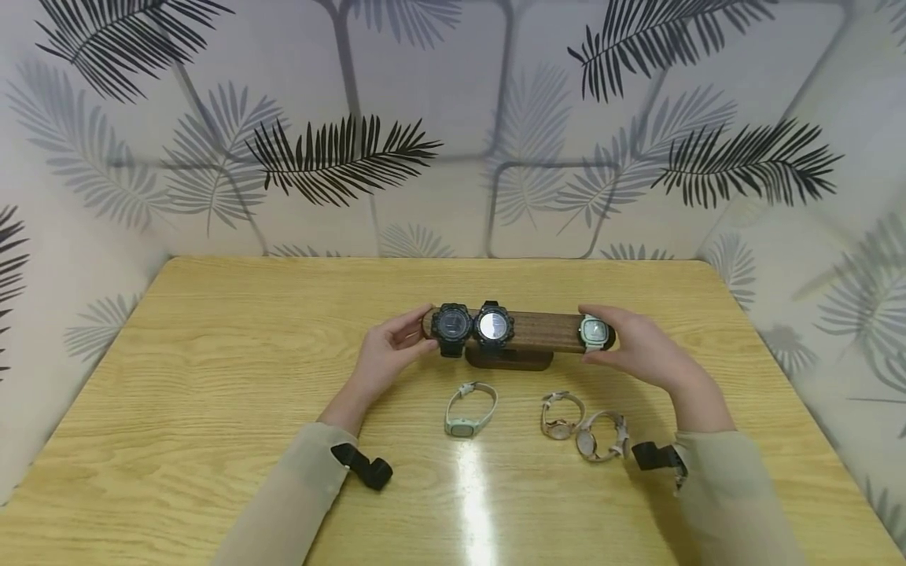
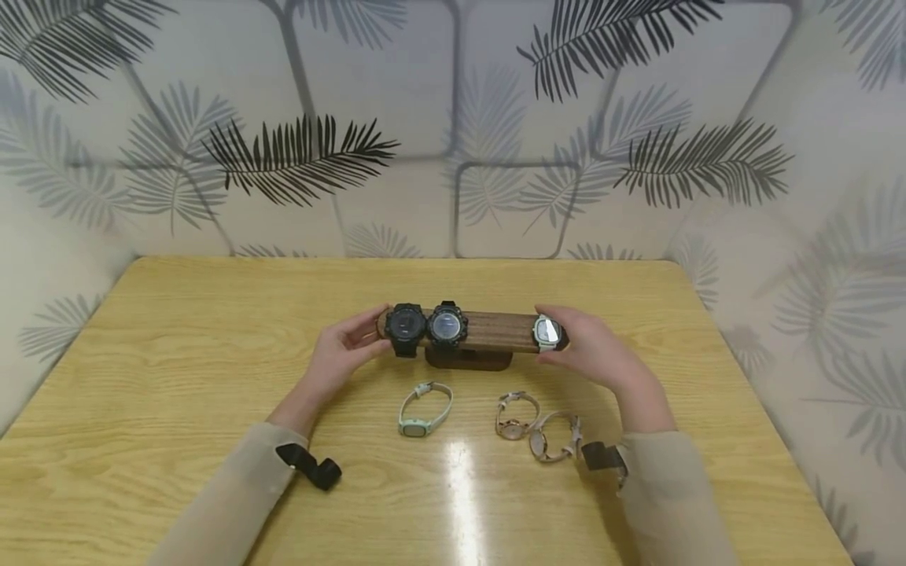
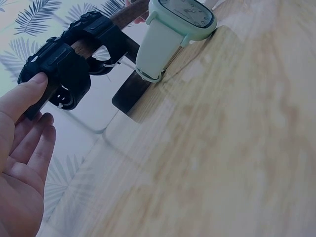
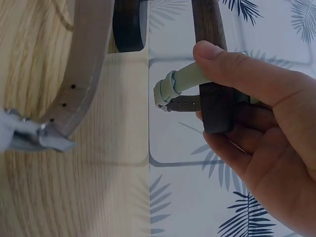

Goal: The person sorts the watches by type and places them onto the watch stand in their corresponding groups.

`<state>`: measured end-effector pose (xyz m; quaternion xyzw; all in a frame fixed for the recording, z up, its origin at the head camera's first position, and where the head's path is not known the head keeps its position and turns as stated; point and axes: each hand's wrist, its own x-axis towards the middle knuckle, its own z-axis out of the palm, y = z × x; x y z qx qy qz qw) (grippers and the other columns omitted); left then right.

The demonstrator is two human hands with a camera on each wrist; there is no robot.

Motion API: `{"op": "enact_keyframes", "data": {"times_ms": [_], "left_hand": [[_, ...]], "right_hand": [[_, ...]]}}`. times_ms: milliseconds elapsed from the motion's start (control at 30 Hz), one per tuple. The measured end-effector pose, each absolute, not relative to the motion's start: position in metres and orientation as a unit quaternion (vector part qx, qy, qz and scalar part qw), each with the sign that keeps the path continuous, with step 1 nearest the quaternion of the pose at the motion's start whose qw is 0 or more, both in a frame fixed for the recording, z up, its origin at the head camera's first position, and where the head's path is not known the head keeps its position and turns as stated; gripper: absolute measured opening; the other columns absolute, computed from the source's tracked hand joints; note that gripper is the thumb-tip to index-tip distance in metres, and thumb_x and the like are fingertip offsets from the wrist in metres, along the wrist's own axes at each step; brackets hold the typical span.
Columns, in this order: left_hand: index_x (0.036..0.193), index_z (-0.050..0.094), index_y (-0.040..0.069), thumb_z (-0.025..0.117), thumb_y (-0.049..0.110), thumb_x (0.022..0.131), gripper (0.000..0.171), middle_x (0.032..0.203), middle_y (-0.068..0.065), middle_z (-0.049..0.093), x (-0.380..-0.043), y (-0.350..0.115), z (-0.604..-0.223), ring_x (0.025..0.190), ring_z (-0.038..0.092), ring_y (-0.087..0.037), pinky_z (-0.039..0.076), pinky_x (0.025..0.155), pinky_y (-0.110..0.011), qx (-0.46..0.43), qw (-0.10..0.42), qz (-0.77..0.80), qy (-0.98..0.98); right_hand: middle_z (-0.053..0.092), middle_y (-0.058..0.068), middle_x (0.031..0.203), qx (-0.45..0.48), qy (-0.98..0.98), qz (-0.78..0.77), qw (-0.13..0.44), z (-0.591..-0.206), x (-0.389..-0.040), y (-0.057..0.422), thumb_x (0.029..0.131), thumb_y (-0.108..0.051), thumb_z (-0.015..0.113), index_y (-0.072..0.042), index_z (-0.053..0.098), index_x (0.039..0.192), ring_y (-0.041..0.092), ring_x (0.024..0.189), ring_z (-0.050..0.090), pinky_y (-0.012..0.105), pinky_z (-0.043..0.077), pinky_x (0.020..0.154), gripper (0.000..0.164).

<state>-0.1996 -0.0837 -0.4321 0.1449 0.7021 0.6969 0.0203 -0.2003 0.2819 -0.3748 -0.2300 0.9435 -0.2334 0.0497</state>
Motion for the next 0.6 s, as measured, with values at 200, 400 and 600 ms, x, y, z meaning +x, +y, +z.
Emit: {"op": "enact_keyframes", "data": {"times_ms": [200,400,600], "left_hand": [[0.134,0.053,0.001,0.071,-0.004,0.083,0.055,0.134,-0.017,0.053,-0.211,-0.085,-0.455,0.12,0.054,-0.027,0.046,0.098,-0.029,0.145,0.019,0.704,0.695],[0.133,0.056,0.005,0.073,0.001,0.082,0.054,0.133,-0.014,0.055,-0.211,-0.085,-0.457,0.119,0.055,-0.024,0.046,0.097,-0.027,0.152,0.007,0.699,0.699],[0.133,0.057,0.006,0.074,0.003,0.082,0.054,0.133,-0.012,0.056,-0.21,-0.085,-0.457,0.118,0.056,-0.022,0.047,0.096,-0.027,0.153,0.003,0.696,0.702]], "right_hand": [[0.045,0.026,0.138,-0.237,0.946,-0.217,0.048,-0.373,-0.2,0.277,0.08,-0.014,0.078,0.006,0.042,0.14,0.043,0.125,0.043,0.055,0.037,0.103,0.073],[0.05,0.026,0.134,-0.269,0.942,-0.199,0.031,-0.378,-0.207,0.265,0.077,-0.017,0.081,0.008,0.045,0.137,0.042,0.121,0.048,0.053,0.039,0.102,0.074],[0.055,0.026,0.128,-0.288,0.94,-0.181,0.01,-0.38,-0.21,0.248,0.074,-0.023,0.084,0.008,0.048,0.134,0.042,0.116,0.052,0.051,0.041,0.101,0.077]]}}
